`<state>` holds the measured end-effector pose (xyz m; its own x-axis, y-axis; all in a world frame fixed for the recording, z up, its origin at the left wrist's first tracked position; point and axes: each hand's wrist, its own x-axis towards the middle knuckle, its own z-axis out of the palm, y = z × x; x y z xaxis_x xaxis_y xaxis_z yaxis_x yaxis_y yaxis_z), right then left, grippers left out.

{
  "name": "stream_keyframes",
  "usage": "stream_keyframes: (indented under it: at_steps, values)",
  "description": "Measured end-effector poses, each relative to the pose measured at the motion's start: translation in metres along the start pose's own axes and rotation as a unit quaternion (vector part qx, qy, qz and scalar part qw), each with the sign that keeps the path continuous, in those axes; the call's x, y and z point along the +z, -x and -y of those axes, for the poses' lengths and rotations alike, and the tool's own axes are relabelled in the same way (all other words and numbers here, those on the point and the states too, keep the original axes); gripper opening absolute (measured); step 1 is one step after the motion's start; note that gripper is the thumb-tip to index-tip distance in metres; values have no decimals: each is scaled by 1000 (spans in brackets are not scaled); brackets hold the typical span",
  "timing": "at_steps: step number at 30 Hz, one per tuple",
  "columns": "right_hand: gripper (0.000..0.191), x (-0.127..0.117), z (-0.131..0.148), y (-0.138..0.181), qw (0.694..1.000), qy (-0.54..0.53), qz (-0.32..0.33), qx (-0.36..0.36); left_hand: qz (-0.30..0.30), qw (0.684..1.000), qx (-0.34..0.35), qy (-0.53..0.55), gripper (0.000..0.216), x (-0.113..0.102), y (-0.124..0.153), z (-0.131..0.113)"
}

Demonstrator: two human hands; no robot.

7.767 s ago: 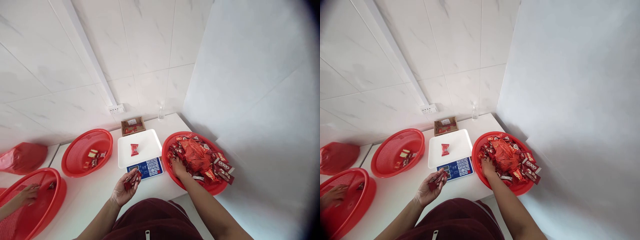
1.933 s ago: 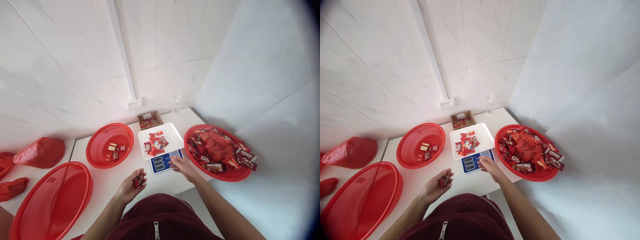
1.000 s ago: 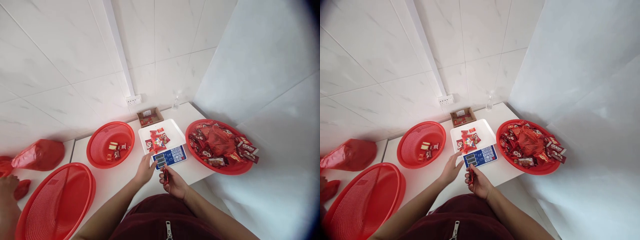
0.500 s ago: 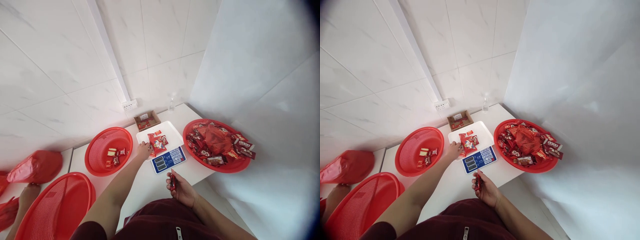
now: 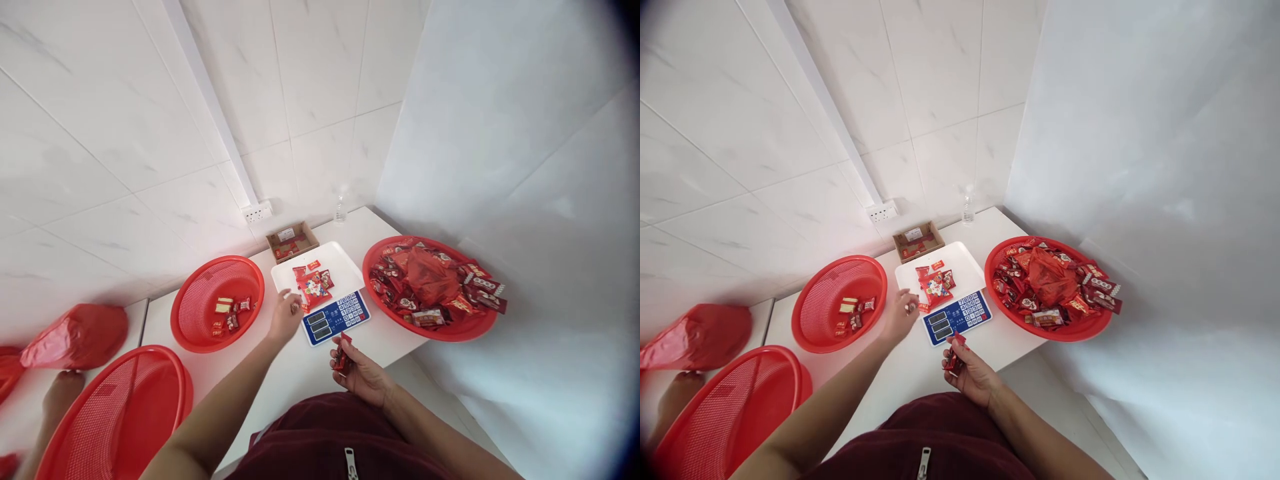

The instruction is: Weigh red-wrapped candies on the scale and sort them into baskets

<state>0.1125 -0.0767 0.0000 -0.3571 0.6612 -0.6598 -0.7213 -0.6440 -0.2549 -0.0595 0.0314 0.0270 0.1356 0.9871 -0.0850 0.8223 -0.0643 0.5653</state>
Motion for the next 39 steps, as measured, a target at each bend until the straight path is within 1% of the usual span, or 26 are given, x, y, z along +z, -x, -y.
stream_keyframes:
  at_steps: [2, 4, 6, 8, 9, 11, 13, 14, 16, 18, 20, 22, 24, 26, 30, 35, 39]
  values:
    - [34, 1, -2, -1, 1000, 3, 6, 1, 33, 990, 88, 109, 22, 5, 33, -12]
    - [35, 3, -3, -2, 999, 11, 33, 9, 72, 974, 137, 166, 29, 13, 62, -22]
    - [36, 5, -4, -3, 998, 16, 63, 18, 111, 964, 157, 182, 36, 21, 81, -27]
    - [37, 6, -3, -4, 997, 14, 73, 26, 138, 959, 168, 182, 40, 26, 89, -28]
    - [36, 7, -3, -4, 997, 12, 66, 27, 145, 957, 176, 181, 40, 26, 89, -27]
    - [30, 8, 0, -5, 999, 7, 35, 25, 144, 954, 200, 170, 36, 25, 82, -24]
    - [24, 10, 2, -3, 1000, 5, -10, 24, 118, 959, 215, 139, 30, 22, 64, -21]
    - [22, 10, 4, -2, 999, 6, -33, 27, 99, 966, 209, 112, 29, 21, 52, -20]
    - [22, 10, 6, 1, 997, 9, -66, 33, 69, 982, 169, 39, 34, 21, 21, -19]
    - [23, 8, 7, 4, 996, 7, -78, 34, 64, 991, 108, -46, 45, 22, -14, -21]
    - [23, 5, 8, 7, 996, 0, -82, 29, 68, 990, 57, -111, 54, 25, -45, -22]
    - [23, 1, 10, 9, 996, -7, -82, 24, 74, 987, 29, -141, 62, 28, -70, -23]
    - [24, -2, 11, 11, 997, -15, -80, 18, 85, 985, 26, -146, 70, 30, -84, -23]
    - [25, -5, 13, 12, 997, -21, -79, 13, 92, 985, 33, -143, 71, 31, -91, -21]
    - [25, -8, 15, 11, 996, -23, -82, 10, 84, 987, 36, -132, 62, 31, -89, -16]
    - [28, -9, 14, 4, 998, -13, -63, 18, 49, 993, -14, -106, 50, 19, -82, 1]
    - [29, -6, 15, 0, 998, -1, -53, 31, 3, 994, -65, -86, 43, 6, -77, 21]
